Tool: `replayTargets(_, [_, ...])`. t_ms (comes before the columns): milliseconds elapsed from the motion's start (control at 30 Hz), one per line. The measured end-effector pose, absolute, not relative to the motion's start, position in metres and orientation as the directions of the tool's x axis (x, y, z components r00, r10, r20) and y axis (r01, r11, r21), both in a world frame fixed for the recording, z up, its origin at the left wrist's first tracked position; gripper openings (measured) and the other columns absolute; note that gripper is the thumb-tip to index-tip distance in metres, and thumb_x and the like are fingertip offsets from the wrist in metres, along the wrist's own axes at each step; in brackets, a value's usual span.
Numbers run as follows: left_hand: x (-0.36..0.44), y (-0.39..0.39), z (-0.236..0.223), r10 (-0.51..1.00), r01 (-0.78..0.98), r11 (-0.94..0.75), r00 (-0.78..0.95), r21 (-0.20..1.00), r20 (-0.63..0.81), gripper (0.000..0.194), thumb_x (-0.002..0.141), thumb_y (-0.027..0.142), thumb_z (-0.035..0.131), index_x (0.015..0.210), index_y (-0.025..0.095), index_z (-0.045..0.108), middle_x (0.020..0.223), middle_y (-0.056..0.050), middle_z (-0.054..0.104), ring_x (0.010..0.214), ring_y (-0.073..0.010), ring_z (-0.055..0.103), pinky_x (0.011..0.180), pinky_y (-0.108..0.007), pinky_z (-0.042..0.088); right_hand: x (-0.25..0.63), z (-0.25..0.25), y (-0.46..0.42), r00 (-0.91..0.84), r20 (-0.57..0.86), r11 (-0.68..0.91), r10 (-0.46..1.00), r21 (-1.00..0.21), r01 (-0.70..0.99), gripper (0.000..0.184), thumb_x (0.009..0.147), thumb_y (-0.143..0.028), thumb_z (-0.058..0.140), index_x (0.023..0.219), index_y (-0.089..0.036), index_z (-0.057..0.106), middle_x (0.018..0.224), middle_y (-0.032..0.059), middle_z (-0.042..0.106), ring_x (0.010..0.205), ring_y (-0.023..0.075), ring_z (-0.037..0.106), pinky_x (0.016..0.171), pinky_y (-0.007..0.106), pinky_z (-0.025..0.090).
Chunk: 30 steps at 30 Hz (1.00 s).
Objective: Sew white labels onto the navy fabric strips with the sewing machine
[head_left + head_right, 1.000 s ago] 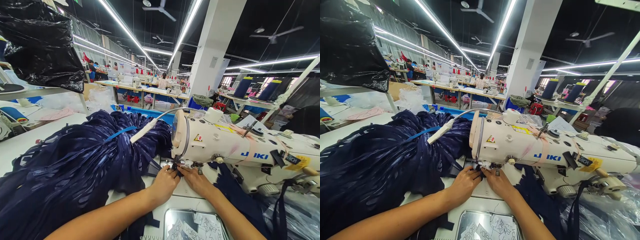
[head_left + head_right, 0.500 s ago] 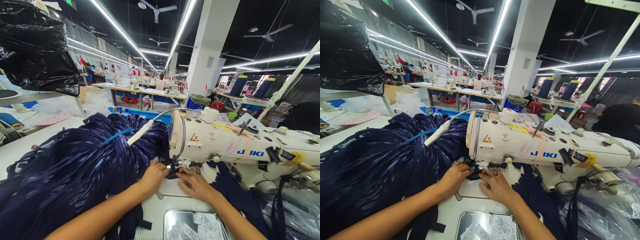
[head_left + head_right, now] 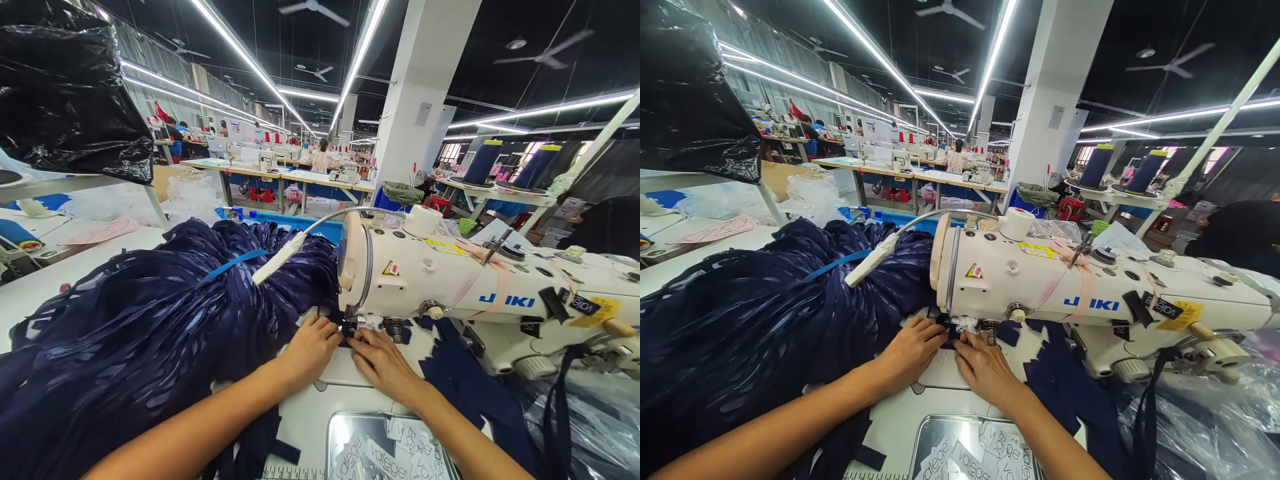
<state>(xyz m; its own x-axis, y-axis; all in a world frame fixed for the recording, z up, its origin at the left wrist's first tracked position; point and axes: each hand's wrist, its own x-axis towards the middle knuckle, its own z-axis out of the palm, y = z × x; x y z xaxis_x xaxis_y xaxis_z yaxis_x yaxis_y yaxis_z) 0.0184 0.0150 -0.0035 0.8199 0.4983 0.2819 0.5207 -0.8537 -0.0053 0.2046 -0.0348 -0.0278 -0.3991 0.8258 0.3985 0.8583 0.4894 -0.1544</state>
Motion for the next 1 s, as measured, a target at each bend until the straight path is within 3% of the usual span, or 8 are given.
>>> replayTargets(233, [0.018, 0.017, -0.008, 0.459, 0.490, -0.869, 0.850, -0.069, 0.257, 0.016, 0.085, 0.012, 0.045, 0.094, 0.015, 0.058, 0.089, -0.005, 0.057, 0.081, -0.0193, 0.048, 0.068, -0.031, 0.039, 0.209, -0.033, -0.032, -0.379, 0.382, 0.491, 0.843, -0.256, 0.833, 0.032, 0.082, -0.017, 0.042, 0.110, -0.017, 0.059, 0.107, 0.0112, 0.058, 0.100, 0.0214, 0.055, 0.084, 0.037, 0.045])
replayTargets(400, [0.019, 0.016, -0.006, 0.426, 0.454, -0.884, 0.881, -0.111, 0.207, 0.015, 0.084, 0.014, 0.046, 0.094, 0.014, 0.058, 0.092, -0.007, 0.057, 0.081, -0.0196, 0.049, 0.067, -0.031, 0.039, 0.218, -0.033, -0.026, -0.451, 0.450, 0.606, 0.771, -0.304, 0.735, 0.030, 0.085, -0.017, 0.040, 0.107, -0.020, 0.061, 0.102, 0.0087, 0.060, 0.097, 0.0184, 0.056, 0.085, 0.034, 0.045])
replayTargets(567, [0.018, 0.011, -0.005, 0.427, 0.443, -0.889, 0.893, -0.115, 0.144, 0.024, 0.081, 0.017, 0.050, 0.104, 0.011, 0.055, 0.105, -0.009, 0.058, 0.090, -0.0234, 0.051, 0.076, -0.038, 0.041, 0.223, -0.031, -0.025, -0.548, 0.460, 0.661, 0.699, -0.124, 0.740, 0.028, 0.087, -0.019, 0.040, 0.107, -0.021, 0.061, 0.101, 0.0084, 0.060, 0.092, 0.0182, 0.057, 0.079, 0.034, 0.048])
replayTargets(667, [0.015, 0.007, -0.007, 0.444, 0.460, -0.879, 0.885, -0.123, 0.139, 0.034, 0.079, 0.021, 0.053, 0.112, 0.011, 0.051, 0.115, -0.013, 0.055, 0.105, -0.0279, 0.046, 0.090, -0.049, 0.033, 0.222, -0.030, -0.028, -0.571, 0.475, 0.653, 0.669, -0.009, 0.758, 0.029, 0.087, -0.018, 0.040, 0.107, -0.019, 0.060, 0.104, 0.0105, 0.060, 0.094, 0.0214, 0.056, 0.079, 0.038, 0.048])
replayTargets(800, [0.008, 0.013, -0.013, 0.424, 0.436, -0.894, 0.898, -0.106, 0.120, 0.036, 0.083, 0.027, 0.049, 0.118, 0.016, 0.048, 0.122, -0.010, 0.052, 0.116, -0.0301, 0.040, 0.097, -0.057, 0.023, 0.218, -0.029, -0.032, -0.577, 0.489, 0.655, 0.654, 0.015, 0.755, 0.028, 0.085, -0.016, 0.043, 0.108, -0.017, 0.059, 0.106, 0.0111, 0.059, 0.098, 0.0214, 0.055, 0.082, 0.039, 0.047])
replayTargets(1000, [0.004, 0.026, -0.012, 0.356, 0.378, -0.921, 0.915, -0.096, 0.188, 0.033, 0.085, 0.020, 0.047, 0.118, 0.022, 0.048, 0.120, -0.006, 0.053, 0.121, -0.0267, 0.036, 0.101, -0.053, 0.018, 0.215, -0.029, -0.034, -0.544, 0.493, 0.617, 0.679, 0.019, 0.787, 0.028, 0.084, -0.015, 0.044, 0.109, -0.016, 0.057, 0.105, 0.0107, 0.060, 0.099, 0.0219, 0.054, 0.084, 0.040, 0.047])
